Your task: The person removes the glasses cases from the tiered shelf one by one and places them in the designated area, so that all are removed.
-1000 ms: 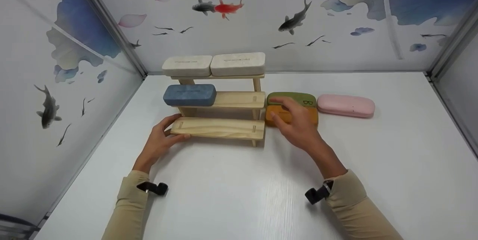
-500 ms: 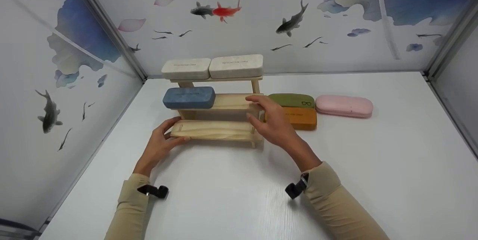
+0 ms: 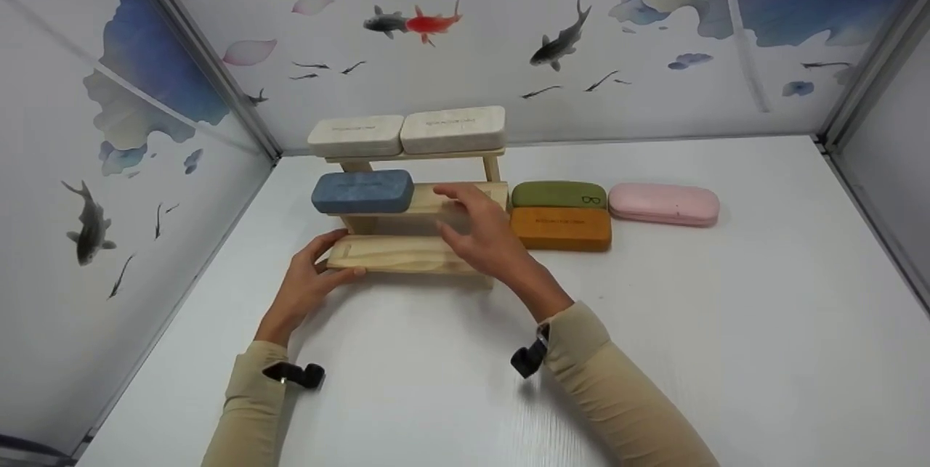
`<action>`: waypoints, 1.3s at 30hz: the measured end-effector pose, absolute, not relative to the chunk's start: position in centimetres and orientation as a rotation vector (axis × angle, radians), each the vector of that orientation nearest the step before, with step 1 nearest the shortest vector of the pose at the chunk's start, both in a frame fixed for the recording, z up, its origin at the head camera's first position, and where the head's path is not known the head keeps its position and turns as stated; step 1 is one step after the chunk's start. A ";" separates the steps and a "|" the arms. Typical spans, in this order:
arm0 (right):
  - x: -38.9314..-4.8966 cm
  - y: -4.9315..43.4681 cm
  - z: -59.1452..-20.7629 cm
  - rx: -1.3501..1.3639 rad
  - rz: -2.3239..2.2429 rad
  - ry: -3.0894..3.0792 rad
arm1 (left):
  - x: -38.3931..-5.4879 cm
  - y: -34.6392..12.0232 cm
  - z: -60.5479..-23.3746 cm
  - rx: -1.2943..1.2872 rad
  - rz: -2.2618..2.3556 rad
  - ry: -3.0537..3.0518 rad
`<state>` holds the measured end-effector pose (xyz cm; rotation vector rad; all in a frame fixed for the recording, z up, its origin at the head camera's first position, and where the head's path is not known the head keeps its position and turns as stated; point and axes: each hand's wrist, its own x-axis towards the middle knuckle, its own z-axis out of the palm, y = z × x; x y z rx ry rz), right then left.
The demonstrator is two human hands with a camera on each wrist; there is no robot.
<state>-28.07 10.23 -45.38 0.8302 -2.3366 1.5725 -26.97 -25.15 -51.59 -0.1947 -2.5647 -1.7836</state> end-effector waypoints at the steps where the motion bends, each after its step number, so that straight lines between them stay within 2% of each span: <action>1: -28.1 9.9 -45.3 0.836 1.593 -2.335 | -26.9 -25.1 -51.6 -0.193 -1.784 -2.563; 8: -28.8 8.3 -45.0 0.823 1.699 -2.300 | -27.0 -25.2 -51.6 -0.181 -1.793 -2.561; 18: -29.9 6.5 -43.8 0.722 1.641 -2.442 | -27.1 -25.3 -51.8 -0.186 -1.821 -2.549; 39: -31.5 3.7 -43.3 0.689 1.518 -2.586 | -27.1 -25.4 -52.0 -0.217 -1.886 -2.499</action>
